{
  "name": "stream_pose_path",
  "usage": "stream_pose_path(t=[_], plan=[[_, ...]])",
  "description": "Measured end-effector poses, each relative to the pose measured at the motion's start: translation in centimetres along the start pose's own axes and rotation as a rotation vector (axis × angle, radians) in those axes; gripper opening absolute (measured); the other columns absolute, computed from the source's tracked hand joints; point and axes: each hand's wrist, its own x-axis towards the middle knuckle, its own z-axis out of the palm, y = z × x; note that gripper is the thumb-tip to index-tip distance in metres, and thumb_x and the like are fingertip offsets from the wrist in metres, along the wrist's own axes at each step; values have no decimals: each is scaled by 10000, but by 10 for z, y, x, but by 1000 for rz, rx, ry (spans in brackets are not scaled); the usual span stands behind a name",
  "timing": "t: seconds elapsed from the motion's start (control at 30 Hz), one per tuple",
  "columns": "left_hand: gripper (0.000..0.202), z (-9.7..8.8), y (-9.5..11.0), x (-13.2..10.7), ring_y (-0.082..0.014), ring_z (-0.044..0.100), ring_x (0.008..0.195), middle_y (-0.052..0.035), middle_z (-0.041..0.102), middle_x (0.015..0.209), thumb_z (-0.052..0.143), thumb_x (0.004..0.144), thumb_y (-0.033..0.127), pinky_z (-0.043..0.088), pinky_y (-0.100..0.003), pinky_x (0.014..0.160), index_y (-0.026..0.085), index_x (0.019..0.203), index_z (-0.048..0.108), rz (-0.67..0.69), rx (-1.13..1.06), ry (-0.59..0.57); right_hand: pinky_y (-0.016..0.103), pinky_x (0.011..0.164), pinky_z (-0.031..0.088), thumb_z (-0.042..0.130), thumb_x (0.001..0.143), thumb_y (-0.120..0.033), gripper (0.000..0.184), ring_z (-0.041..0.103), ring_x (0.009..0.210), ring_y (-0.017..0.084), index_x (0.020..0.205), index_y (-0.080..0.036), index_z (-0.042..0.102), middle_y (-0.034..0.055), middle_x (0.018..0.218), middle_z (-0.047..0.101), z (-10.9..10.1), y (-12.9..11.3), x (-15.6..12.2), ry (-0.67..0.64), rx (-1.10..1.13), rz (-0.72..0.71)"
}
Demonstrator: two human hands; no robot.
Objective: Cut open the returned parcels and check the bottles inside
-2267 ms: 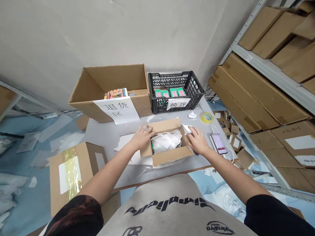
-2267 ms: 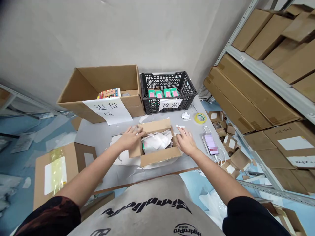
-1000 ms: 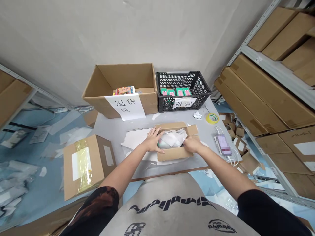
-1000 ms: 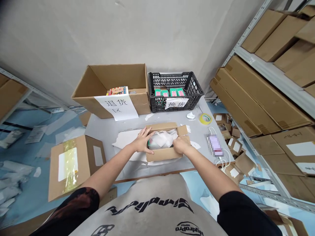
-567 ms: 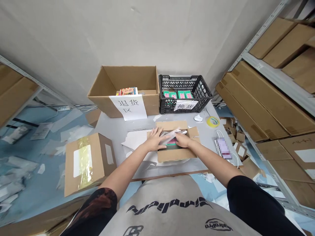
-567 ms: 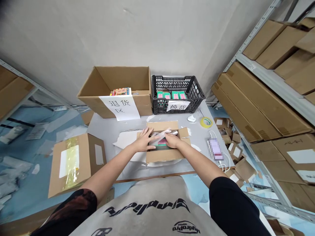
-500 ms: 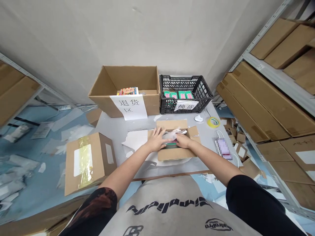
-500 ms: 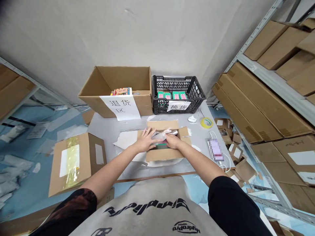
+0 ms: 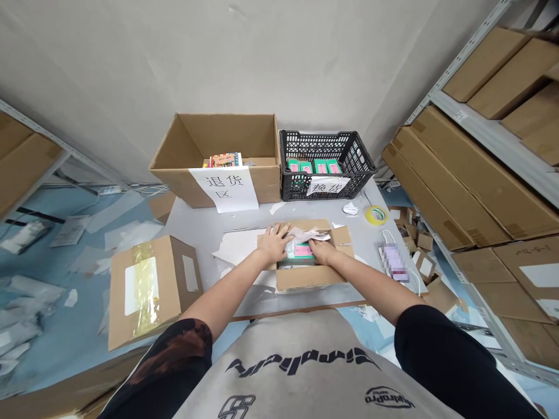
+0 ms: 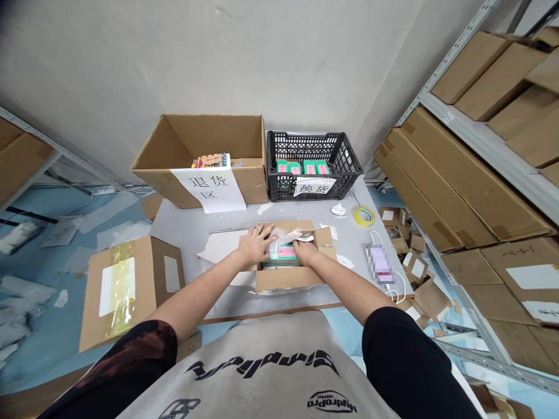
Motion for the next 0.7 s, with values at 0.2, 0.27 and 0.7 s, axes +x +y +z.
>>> stream_pose_path(t=[0.2,0.27,0.7], plan=[[525,2,-1,2,-354,318,1374,-58,317,1565,564,814,236,279,-520,1096,297,1336,557,-25,-23,-16,374,956,423,713,657,-197,650,578,1127,312,1264,-126,494,203,1304,500,-2,2,-5,40,26,20],[481,2,-1,1,-338,330,1363,-52,330,1557,513,851,226,297,-506,1086,298,1324,568,-27,-38,-2,366,915,438,730,656,-227,643,599,1073,299,1250,-153,494,177,1277,490,-2,4,-8,57,56,47],[369,11,-2,-4,-293,343,1352,-28,411,1512,429,940,378,297,-499,1121,308,1228,649,-50,-174,73,352,880,422,788,572,-214,681,550,1062,292,1192,-169,511,135,1183,549,-20,-4,-29,130,106,42]])
